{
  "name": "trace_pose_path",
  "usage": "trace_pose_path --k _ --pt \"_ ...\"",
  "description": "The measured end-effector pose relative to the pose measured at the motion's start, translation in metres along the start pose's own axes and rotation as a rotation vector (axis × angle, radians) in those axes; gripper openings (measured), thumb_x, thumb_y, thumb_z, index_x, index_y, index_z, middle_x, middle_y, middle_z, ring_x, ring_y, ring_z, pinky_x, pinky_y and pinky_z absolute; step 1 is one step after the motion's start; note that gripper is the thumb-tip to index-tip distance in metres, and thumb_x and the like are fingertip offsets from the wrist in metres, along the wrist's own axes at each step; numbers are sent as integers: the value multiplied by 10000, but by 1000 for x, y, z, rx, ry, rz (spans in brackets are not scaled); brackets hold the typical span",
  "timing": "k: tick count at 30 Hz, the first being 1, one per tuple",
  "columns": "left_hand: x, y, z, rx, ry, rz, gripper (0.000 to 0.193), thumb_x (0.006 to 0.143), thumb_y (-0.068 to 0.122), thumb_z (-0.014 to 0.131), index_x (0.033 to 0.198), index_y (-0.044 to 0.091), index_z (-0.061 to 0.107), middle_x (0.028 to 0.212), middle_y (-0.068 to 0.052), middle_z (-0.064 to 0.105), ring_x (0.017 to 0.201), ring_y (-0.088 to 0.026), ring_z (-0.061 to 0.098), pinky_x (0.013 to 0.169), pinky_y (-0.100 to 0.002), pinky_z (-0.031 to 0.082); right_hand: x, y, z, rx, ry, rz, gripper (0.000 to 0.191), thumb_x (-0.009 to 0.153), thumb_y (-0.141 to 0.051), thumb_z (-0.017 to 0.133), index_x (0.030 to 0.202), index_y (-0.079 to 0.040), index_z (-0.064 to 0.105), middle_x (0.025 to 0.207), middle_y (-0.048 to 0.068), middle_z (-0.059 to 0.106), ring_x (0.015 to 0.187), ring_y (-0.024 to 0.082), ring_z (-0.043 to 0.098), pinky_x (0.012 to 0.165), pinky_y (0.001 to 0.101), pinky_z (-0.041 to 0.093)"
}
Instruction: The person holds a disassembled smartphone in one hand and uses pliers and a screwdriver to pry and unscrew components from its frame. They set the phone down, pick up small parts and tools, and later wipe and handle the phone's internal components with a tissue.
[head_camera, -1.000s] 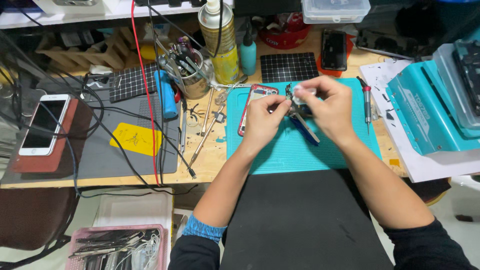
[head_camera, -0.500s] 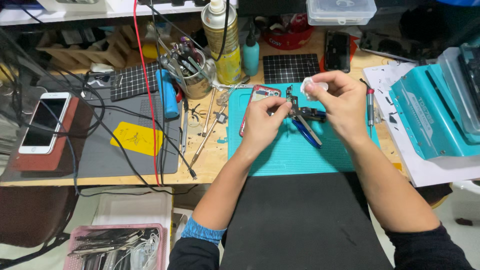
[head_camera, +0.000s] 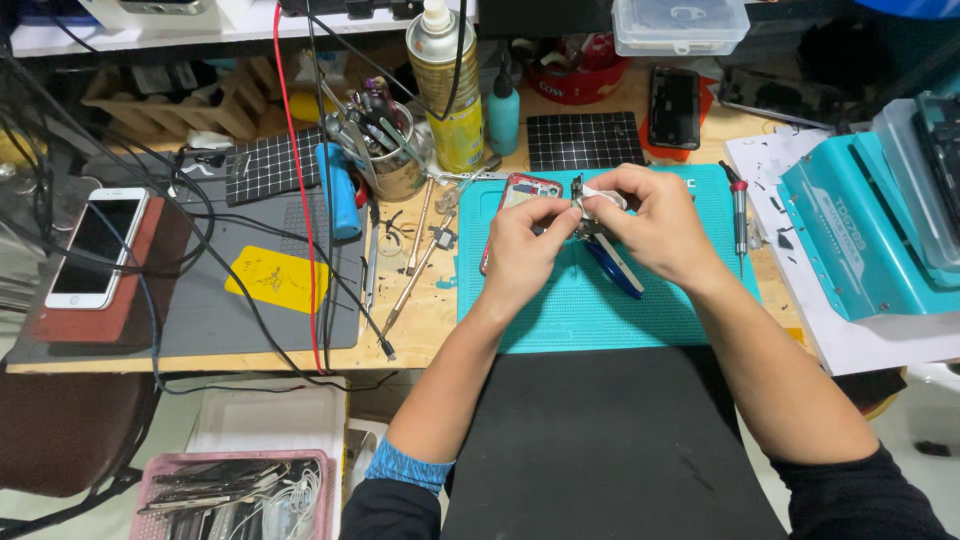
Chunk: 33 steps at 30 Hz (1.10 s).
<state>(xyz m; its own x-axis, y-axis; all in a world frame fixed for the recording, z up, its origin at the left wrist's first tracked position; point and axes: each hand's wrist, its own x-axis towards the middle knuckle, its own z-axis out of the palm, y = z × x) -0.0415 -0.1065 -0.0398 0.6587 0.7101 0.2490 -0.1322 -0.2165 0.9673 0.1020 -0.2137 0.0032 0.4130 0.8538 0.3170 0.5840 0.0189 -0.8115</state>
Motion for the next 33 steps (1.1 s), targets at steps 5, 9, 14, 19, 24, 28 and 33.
trace_pose_path --k 5,9,14,19,24,28,33 --pt "-1 3 -4 77 54 59 175 914 142 739 978 -16 775 794 -45 754 709 -75 658 645 -244 526 0 -4 -5 -59 88 20 167 922 -130 750 1000 18 760 866 78 708 764 95 621 674 250 501" --pt "-1 6 -7 104 53 98 177 919 150 741 980 -12 774 805 -47 752 712 -79 662 654 -248 532 0 -4 -6 126 11 -41 218 930 -164 761 1057 13 771 907 31 719 795 65 618 691 239 490" --pt "-1 4 -4 86 32 35 169 908 151 742 975 0 776 769 -35 745 689 -72 655 623 -244 520 0 1 -6 34 -23 120 218 921 -193 754 1005 7 762 841 19 735 745 55 627 647 234 497" --pt "1 1 -8 73 58 71 160 919 145 746 952 -9 774 751 -22 730 668 -65 630 604 -235 503 0 0 -13 34 16 -40 176 935 -167 773 1037 -23 775 915 39 720 826 107 610 734 260 486" --pt "3 -1 -9 -23 56 -101 154 919 150 746 940 3 788 728 -13 705 611 -62 587 539 -222 453 -2 -12 -5 -297 222 -384 154 891 -120 832 1029 -71 783 953 64 709 908 225 621 783 340 483" --pt "8 -6 -12 -225 64 -166 143 920 116 720 954 -6 787 816 -34 740 706 -73 657 624 -226 537 -4 -25 1 -480 227 -599 172 865 -96 835 1017 -81 755 956 45 682 925 262 600 805 403 458" --pt "9 -9 -12 -480 80 -242 160 944 103 703 979 -34 777 896 -83 748 741 -124 674 677 -242 561 -3 -32 9 -666 184 -731 199 822 -65 815 994 -68 715 925 41 638 897 269 574 809 426 430"
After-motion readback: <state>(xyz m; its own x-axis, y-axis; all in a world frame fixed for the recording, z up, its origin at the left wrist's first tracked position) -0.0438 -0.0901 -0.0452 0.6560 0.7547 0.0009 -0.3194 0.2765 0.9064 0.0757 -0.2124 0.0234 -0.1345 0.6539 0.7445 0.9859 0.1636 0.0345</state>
